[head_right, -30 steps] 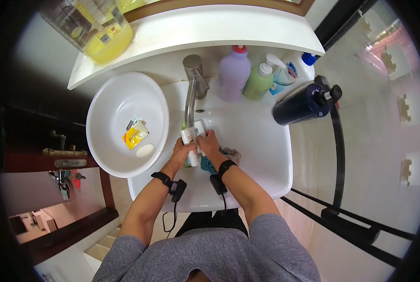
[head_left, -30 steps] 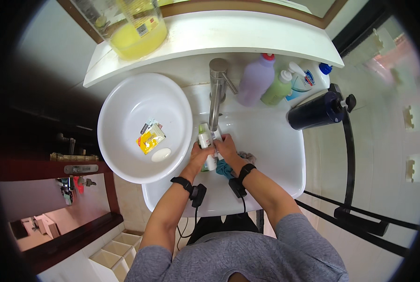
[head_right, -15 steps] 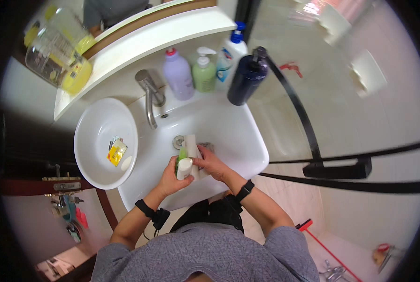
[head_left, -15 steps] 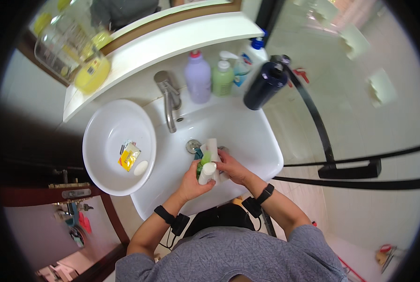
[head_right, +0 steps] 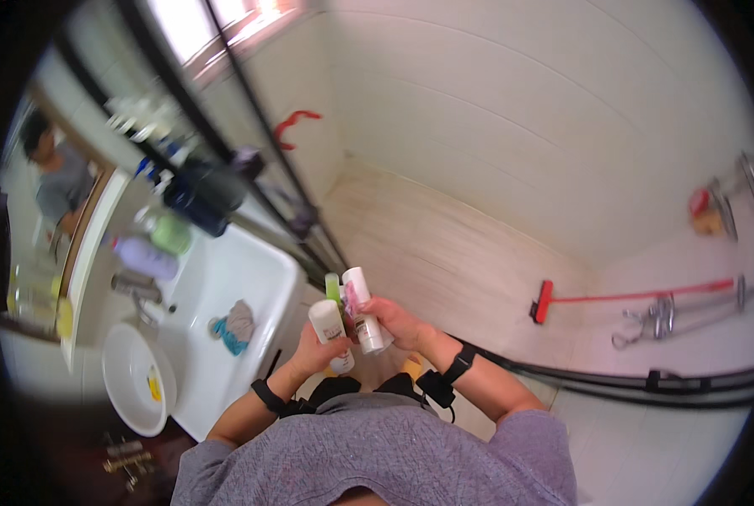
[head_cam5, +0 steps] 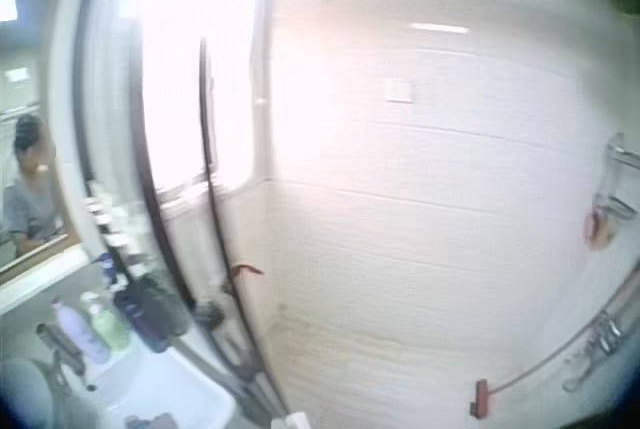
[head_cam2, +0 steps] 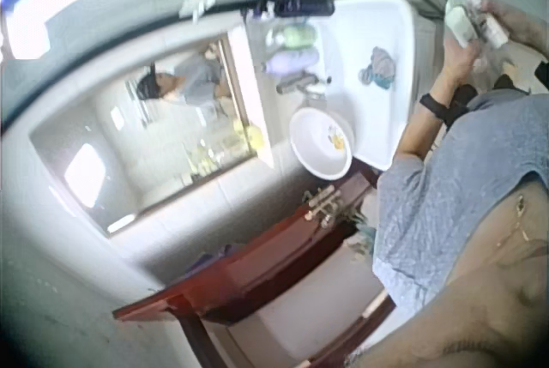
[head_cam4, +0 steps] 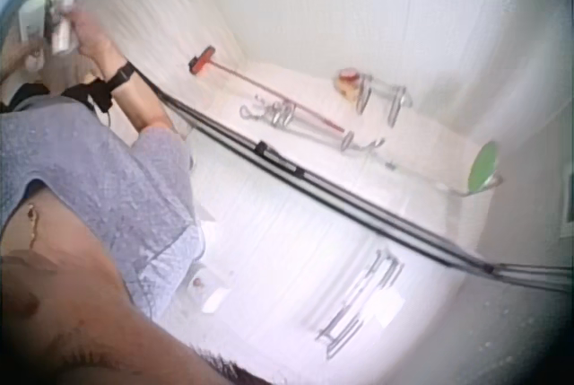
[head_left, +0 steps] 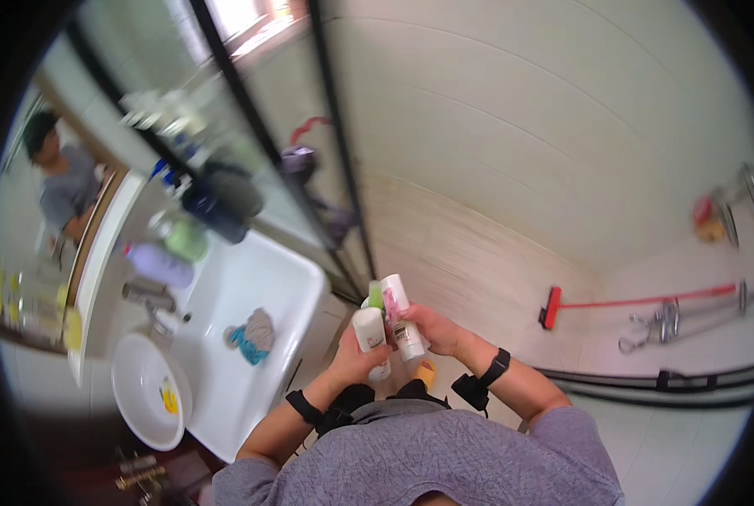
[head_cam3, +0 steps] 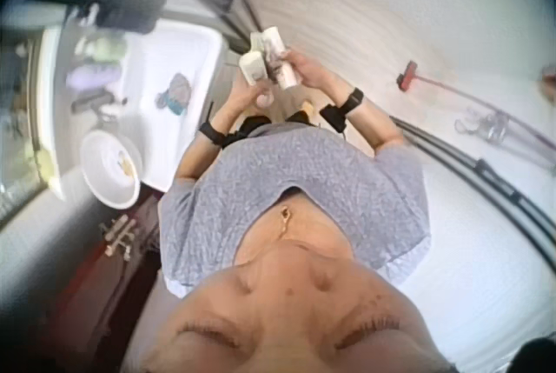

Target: The person wipes down several bottles with a cloth at a sink, including a large purple bottle, a black bottle, and a yellow bottle. They then move into a shower area, place a yellow sponge on a wire shelf, and organize the cleaned bottles onto the shelf one by one before opening a large white pump bottle.

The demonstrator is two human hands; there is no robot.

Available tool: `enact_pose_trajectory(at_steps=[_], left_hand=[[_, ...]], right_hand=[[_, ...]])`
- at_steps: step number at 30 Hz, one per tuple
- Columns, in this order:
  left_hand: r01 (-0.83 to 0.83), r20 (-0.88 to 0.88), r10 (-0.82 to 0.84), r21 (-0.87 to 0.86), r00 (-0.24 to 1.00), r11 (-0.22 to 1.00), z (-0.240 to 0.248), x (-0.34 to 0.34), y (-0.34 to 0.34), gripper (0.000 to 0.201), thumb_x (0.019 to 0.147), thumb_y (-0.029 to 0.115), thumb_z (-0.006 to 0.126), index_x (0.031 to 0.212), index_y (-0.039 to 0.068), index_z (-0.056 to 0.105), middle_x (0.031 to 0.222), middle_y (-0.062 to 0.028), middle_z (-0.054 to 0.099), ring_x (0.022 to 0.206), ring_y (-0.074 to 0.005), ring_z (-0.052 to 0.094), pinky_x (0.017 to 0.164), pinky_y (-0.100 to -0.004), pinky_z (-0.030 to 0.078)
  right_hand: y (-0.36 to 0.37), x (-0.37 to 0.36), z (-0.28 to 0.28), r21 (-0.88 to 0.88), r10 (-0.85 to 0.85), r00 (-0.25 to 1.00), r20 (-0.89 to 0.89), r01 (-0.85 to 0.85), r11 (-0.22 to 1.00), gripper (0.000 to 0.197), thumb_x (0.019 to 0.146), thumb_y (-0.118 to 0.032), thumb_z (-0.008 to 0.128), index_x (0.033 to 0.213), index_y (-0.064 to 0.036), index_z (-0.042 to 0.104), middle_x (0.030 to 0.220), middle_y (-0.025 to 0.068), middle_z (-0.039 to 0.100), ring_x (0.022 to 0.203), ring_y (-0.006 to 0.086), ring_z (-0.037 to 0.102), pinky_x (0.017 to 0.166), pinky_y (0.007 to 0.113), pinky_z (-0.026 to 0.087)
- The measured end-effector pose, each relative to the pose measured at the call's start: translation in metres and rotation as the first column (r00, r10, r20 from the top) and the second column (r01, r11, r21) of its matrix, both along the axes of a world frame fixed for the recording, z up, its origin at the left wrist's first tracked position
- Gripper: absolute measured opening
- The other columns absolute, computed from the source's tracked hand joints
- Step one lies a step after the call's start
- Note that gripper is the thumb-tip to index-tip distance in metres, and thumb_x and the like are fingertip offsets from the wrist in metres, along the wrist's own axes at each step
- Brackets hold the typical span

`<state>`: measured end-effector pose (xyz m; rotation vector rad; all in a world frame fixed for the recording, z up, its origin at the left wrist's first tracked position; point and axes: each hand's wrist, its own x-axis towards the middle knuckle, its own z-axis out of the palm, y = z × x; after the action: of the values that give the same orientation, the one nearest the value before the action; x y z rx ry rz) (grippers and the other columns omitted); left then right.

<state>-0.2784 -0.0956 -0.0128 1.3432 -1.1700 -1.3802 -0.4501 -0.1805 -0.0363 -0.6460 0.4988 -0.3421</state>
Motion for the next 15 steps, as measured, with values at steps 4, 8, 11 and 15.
enact_pose_trajectory(at_steps=[4,8,11,15], left_hand=[[0.088,-0.387,-0.046,0.091,0.921,0.992,-0.004,-0.072,-0.047,0.043,0.066,0.005,0.056,0.108,0.000,0.047,0.088,-0.0088,0.058,0.077,-0.0186,0.059,0.071,-0.0308,0.049],[0.137,-0.495,-0.084,0.070,0.865,0.988,0.004,-0.128,-0.088,0.046,0.066,0.004,0.055,0.111,0.002,0.044,0.090,-0.0087,0.055,0.082,-0.0199,0.057,0.073,-0.0316,0.048],[0.217,-0.482,-0.181,0.021,0.858,0.976,0.005,-0.151,-0.113,0.047,0.068,0.005,0.056,0.113,0.003,0.042,0.094,-0.0098,0.053,0.086,-0.0205,0.056,0.074,-0.0326,0.047],[0.359,-0.492,-0.332,-0.041,0.805,0.932,0.013,-0.151,-0.140,0.045,0.071,0.007,0.058,0.112,0.001,0.041,0.096,-0.0109,0.053,0.081,-0.0214,0.057,0.075,-0.0340,0.047]], right_hand=[[0.001,-0.084,0.013,0.245,-0.344,0.927,0.146,0.303,0.921,0.048,0.084,-0.032,0.047,0.122,-0.0037,0.042,0.108,0.0143,0.056,0.091,0.0249,0.060,0.085,0.039,0.048],[-0.011,-0.143,0.012,0.233,-0.546,0.814,0.197,0.502,0.833,0.044,0.083,-0.028,0.046,0.120,-0.0038,0.043,0.107,0.0123,0.057,0.092,0.0251,0.060,0.082,0.039,0.049],[-0.025,-0.171,0.010,0.200,-0.608,0.772,0.182,0.577,0.792,0.039,0.083,-0.027,0.047,0.116,-0.0052,0.045,0.107,0.0099,0.058,0.094,0.0229,0.059,0.079,0.039,0.049],[-0.043,-0.170,0.018,0.172,-0.800,0.588,0.120,0.781,0.600,0.031,0.082,-0.020,0.051,0.109,-0.0059,0.047,0.100,0.0084,0.059,0.090,0.0225,0.059,0.077,0.040,0.050]])
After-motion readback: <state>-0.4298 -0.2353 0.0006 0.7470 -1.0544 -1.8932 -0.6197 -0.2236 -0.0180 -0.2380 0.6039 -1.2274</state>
